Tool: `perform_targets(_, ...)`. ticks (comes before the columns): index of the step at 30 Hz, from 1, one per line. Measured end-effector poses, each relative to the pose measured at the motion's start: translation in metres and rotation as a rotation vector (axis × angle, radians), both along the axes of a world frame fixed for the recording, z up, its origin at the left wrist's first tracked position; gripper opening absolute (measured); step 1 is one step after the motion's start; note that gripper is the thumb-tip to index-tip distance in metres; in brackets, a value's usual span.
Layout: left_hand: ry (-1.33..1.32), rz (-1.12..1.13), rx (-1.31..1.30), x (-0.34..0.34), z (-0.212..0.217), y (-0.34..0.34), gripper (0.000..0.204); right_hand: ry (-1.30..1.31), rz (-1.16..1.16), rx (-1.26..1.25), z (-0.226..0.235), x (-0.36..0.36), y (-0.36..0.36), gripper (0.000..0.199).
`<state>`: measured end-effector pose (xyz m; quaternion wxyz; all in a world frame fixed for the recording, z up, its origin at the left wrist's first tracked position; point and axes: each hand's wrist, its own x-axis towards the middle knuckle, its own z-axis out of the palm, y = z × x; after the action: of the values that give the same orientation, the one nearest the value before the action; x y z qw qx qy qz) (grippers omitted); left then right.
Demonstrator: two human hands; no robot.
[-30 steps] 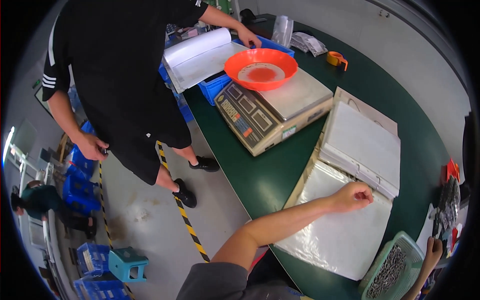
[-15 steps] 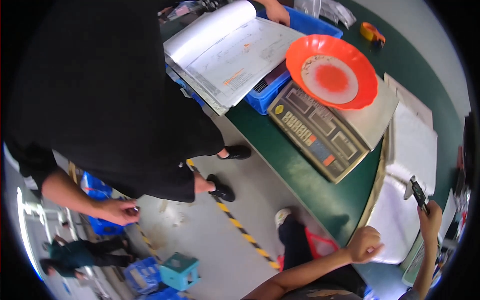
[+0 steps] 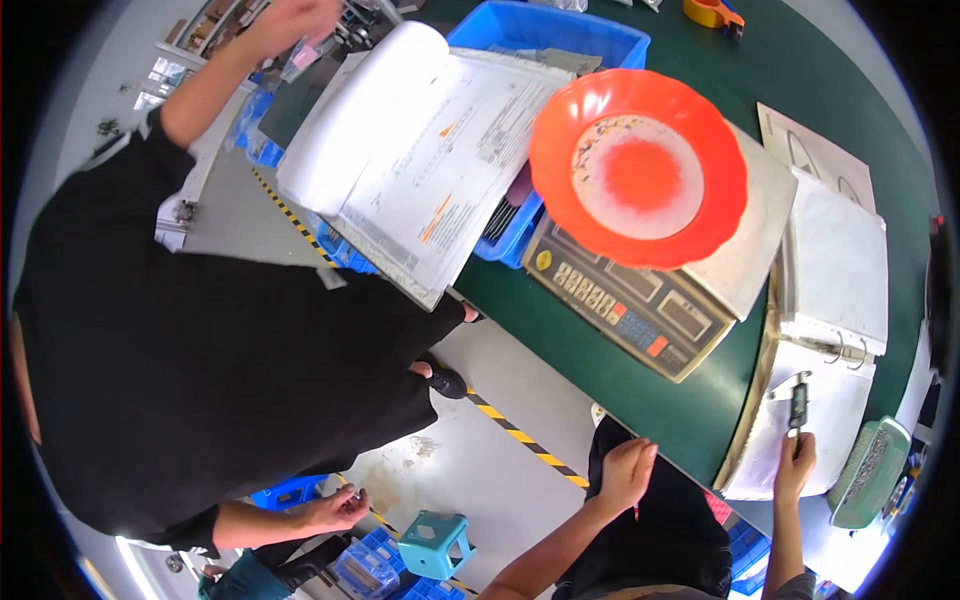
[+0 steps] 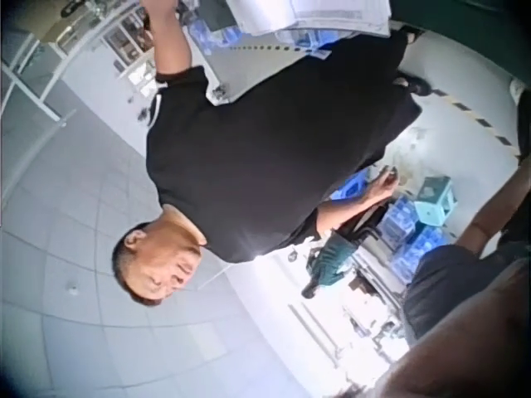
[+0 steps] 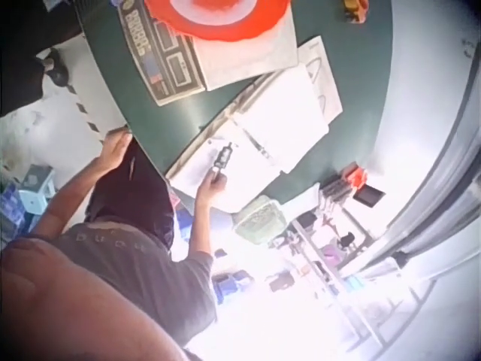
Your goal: Using digital calipers and a micrometer to measure the dimensions of small metal components during a quality control check.
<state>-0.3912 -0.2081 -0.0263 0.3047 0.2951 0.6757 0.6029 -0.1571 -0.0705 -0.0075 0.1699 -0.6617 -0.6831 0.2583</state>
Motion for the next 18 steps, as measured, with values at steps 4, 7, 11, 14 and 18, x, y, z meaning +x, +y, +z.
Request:
perform_targets(4,0.172,-0.004,-0.147,-0.027,0.021,-0.008,0.032,0.012,0.036,-0.065,-0.006,0.002,0.002,0.013)
perform_targets(7,0.225,0.079,-0.202,-0.063,0.033,-0.008,0.033,-0.037,0.117,0.011,-0.003,-0.005,-0.004,0.011)
perform_targets(11,0.282,0.194,-0.175,-0.108,0.044,0.006,0.028,-0.043,0.105,0.013,-0.008,-0.012,-0.010,0.013)
perform_targets(14,0.271,0.218,0.017,-0.139,0.064,0.025,0.030,-0.078,0.068,0.076,-0.015,-0.004,-0.012,0.015)
perform_targets(18,0.255,0.420,0.197,-0.205,0.075,0.061,0.026,-0.102,0.058,0.133,-0.027,0.004,-0.004,0.019)
